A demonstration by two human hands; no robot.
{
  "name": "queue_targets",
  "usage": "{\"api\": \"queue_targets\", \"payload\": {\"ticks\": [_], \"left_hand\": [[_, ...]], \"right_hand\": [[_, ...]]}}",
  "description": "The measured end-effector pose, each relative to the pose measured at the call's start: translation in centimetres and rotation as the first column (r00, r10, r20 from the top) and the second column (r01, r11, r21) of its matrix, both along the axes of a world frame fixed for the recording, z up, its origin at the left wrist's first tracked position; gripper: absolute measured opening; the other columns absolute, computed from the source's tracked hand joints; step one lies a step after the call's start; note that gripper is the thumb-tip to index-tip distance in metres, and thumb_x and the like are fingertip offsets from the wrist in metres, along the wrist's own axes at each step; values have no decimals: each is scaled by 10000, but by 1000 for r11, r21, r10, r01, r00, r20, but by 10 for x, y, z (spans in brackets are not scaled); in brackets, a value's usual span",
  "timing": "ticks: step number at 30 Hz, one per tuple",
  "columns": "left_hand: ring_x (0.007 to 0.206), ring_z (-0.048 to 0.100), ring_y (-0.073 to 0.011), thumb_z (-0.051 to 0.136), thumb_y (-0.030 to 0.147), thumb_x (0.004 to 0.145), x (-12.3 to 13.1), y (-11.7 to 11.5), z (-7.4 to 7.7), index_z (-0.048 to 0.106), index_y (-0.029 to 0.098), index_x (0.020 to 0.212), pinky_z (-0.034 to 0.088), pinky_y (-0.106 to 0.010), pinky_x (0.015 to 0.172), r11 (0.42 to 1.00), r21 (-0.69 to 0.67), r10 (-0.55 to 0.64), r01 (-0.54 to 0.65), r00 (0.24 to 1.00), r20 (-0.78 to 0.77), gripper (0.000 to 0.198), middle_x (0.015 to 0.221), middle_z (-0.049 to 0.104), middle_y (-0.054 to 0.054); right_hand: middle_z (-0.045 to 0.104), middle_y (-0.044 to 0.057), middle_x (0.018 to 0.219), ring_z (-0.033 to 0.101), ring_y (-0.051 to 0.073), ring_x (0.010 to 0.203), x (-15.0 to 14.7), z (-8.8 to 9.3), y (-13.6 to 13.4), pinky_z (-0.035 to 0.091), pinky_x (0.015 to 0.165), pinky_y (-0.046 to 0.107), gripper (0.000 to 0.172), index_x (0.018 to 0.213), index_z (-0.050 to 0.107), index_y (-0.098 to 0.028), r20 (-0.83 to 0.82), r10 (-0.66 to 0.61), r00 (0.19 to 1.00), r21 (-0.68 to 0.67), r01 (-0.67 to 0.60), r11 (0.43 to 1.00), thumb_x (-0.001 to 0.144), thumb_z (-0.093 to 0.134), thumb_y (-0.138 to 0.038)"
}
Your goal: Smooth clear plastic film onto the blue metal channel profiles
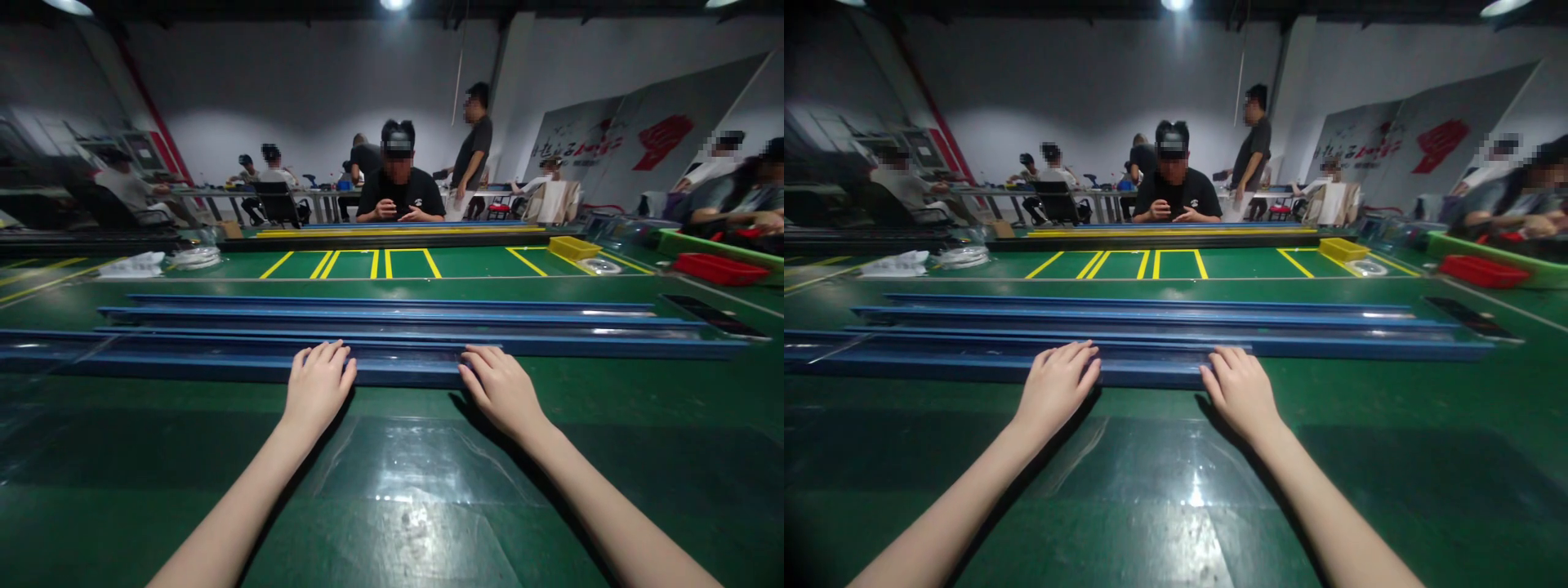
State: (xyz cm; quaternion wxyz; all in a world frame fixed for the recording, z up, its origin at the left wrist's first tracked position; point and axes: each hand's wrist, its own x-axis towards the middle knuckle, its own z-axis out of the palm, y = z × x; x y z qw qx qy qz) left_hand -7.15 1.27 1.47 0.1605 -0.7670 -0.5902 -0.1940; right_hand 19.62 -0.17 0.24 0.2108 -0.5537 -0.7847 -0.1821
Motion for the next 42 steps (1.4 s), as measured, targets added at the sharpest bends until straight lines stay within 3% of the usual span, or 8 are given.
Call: {"api": "queue_targets", "payload": {"ticks": [8, 12, 15, 21, 27, 34, 37, 42], "left_hand": [[1023, 505, -196, 352, 275, 850, 22, -5, -8, 567, 178, 1021, 336, -370, 882, 961, 131, -249, 244, 968, 19, 292, 1089, 588, -73], [1031, 499, -206, 370, 291, 842, 44, -8, -9, 565, 172, 1031, 336, -374, 884, 890, 163, -422, 426, 905, -62, 296, 1097, 584, -78], [1033, 493, -216, 373, 303, 839, 62, -6, -8, 556, 162, 1044, 346, -377, 871, 853, 150, -489, 500, 866, -105, 309, 1094, 581, -84], [979, 507, -215, 346, 331, 846, 100, 1, -7, 514, 146, 1091, 394, -343, 767, 814, 115, -549, 569, 819, -167, 350, 1060, 578, -95], [926, 525, -227, 346, 321, 837, 118, 3, -19, 507, 131, 1096, 408, -347, 719, 768, 167, -577, 618, 781, -239, 359, 1032, 584, -103], [983, 513, -210, 385, 265, 817, 116, 3, -26, 520, 146, 1092, 402, -361, 799, 759, 225, -593, 611, 791, -149, 328, 1062, 584, -100], [1006, 500, -213, 391, 249, 812, 116, 2, -26, 501, 154, 1122, 397, -364, 815, 792, 230, -552, 565, 824, -126, 342, 1087, 573, -94], [1020, 477, -255, 418, 276, 796, 117, 0, -28, 504, 163, 1103, 378, -403, 827, 901, 185, -381, 393, 919, -100, 339, 1125, 546, -97]], "right_hand": [[615, 63, 975, 511, 178, 917, 8, 8, 3, 347, 764, 287, 340, 929, 586, -162, -61, 1, 998, 32, 1, 999, 866, 303, -340], [627, 69, 858, 535, 179, 813, 36, 17, 8, 350, 684, 271, 362, 840, 582, -173, -255, -209, 944, 33, 225, 974, 860, 272, -358], [616, 61, 680, 538, 174, 644, 62, 13, 15, 325, 557, 257, 418, 655, 562, -194, -376, -439, 816, -191, 396, 898, 831, 263, -426], [610, 34, 593, 555, 156, 593, 83, -8, 35, 355, 571, 246, 534, 579, 582, -207, -372, -517, 771, -629, 201, 751, 808, 196, -497], [574, 27, 481, 522, 134, 492, 85, -3, 50, 343, 528, 235, 473, 447, 560, -217, -263, -456, 850, -710, 149, 689, 790, 274, -374], [595, 43, 563, 536, 160, 598, 81, -13, 50, 314, 536, 241, 443, 487, 572, -198, -249, -434, 866, -592, 219, 775, 772, 293, -391], [567, 22, 530, 524, 145, 581, 81, -17, 47, 321, 549, 235, 490, 515, 572, -193, -375, -349, 859, -565, 87, 820, 791, 254, -442], [456, -17, 428, 399, 97, 424, 83, -17, 45, 303, 475, 225, 547, 590, 566, -156, -749, -275, 603, -511, -260, 819, 789, 245, -551]]}}
